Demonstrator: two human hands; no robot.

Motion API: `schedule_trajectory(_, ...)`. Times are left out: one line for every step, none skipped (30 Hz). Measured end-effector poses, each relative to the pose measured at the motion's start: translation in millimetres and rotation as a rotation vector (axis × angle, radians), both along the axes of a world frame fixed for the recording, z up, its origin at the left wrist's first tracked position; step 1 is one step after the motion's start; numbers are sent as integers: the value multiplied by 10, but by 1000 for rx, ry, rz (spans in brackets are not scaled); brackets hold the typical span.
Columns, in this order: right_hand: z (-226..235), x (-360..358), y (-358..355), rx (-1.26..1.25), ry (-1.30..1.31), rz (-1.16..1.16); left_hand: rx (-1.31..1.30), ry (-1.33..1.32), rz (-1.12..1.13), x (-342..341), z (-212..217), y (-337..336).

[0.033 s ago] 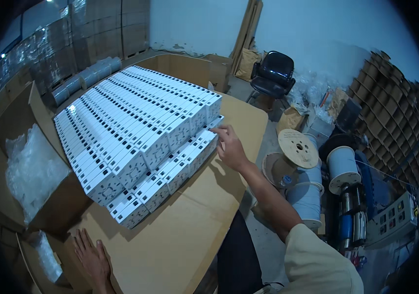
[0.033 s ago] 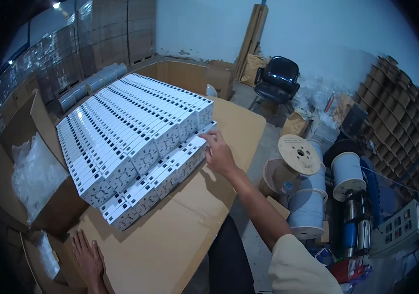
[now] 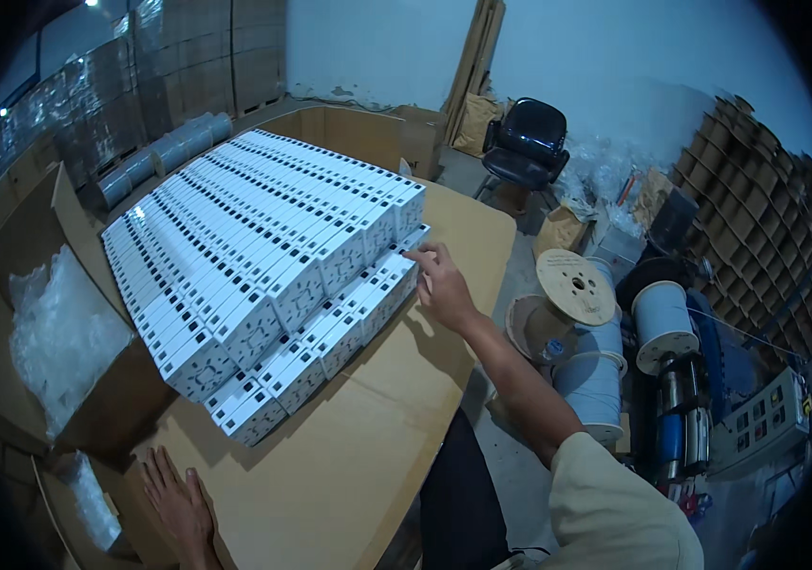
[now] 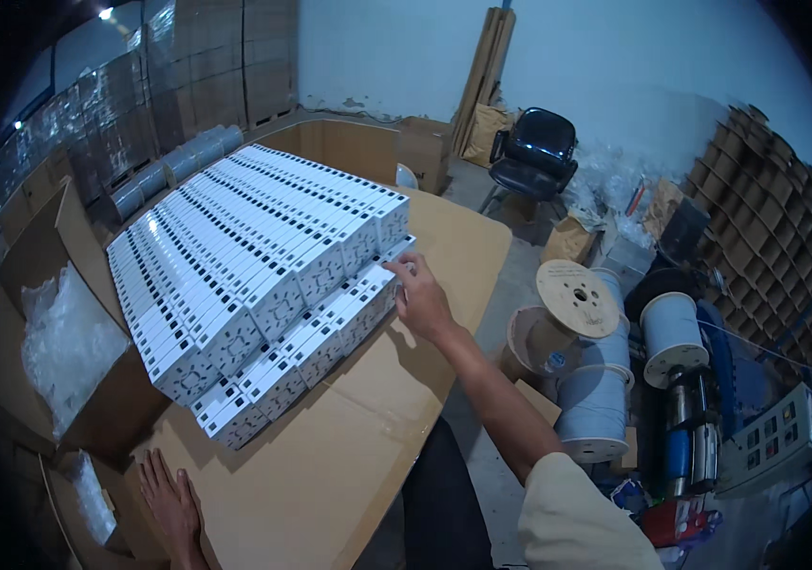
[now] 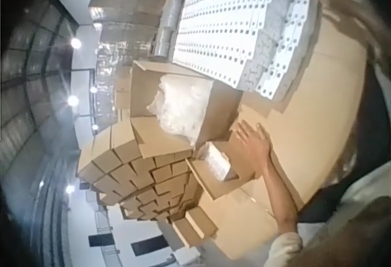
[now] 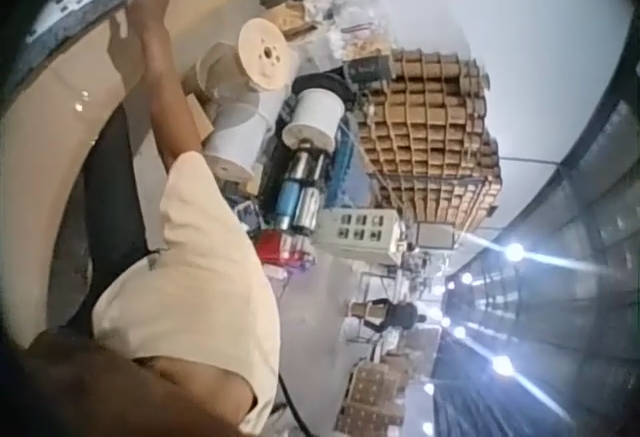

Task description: Packing small white product boxes into larger cardboard shipping boxes in a warehouse setting.

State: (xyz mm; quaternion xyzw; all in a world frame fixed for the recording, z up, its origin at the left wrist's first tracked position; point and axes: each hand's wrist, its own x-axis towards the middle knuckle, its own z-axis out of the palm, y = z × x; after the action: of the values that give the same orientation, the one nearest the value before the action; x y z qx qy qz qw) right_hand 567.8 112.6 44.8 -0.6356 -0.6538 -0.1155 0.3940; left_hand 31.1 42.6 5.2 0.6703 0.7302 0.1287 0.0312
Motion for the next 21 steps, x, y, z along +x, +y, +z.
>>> schedule_trajectory(-68,50,12,4,3,-10,-4,10,14,-25,-17,-4)
schedule_trajectory(-136,100,19,-38,4,-30,0,13,5,-40,-50,5)
schedule_trajectory(-165,105,29,-80,8,-45,12,30,-15,-58,-66,15)
schedule_trajectory(-188,123,25,-78,13,-49,24,47,-35,-67,-77,29)
schedule_trajectory(-209,144,21,-59,10,-44,26,52,-40,-67,-87,43)
schedule_trajectory(-225,132,16,-44,10,-34,23,41,-34,-67,-74,27)
schedule_trajectory(-235,128,12,-46,16,-34,20,29,-29,-70,-68,13)
schedule_trajectory(-241,130,6,-34,17,-25,18,35,-29,-92,-85,11)
schedule_trajectory(-232,138,-3,-22,14,-18,22,43,-37,-106,-101,29)
schedule_trajectory(-224,145,-13,-22,17,-19,25,50,-44,-114,-109,41)
schedule_trajectory(-214,151,-26,-24,35,-10,25,52,-46,-117,-112,44)
schedule_trajectory(-205,151,-33,-27,53,2,14,50,-35,-97,-88,35)
schedule_trajectory(-196,149,-41,-28,55,2,2,48,-24,-88,-75,28)
schedule_trajectory(-187,145,-51,-12,48,5,1,50,-23,-94,-85,29)
schedule_trajectory(-181,155,-64,5,39,6,-6,59,-11,-96,-103,39)
schedule_trajectory(-182,168,-79,5,40,5,-13,67,1,-99,-111,42)
schedule_trajectory(-180,181,-99,-68,51,0,-13,68,0,-101,-107,39)
schedule_trajectory(-194,208,-120,-141,62,-6,-11,64,-4,-100,-105,37)
schedule_trajectory(-207,240,-147,-142,64,-7,-9,60,-9,-97,-99,34)
schedule_trajectory(-219,276,-181,-150,-6,22,-10,61,-11,-81,-86,29)
schedule_trajectory(-210,289,-219,-159,-76,53,-13,50,-12,-54,-54,17)
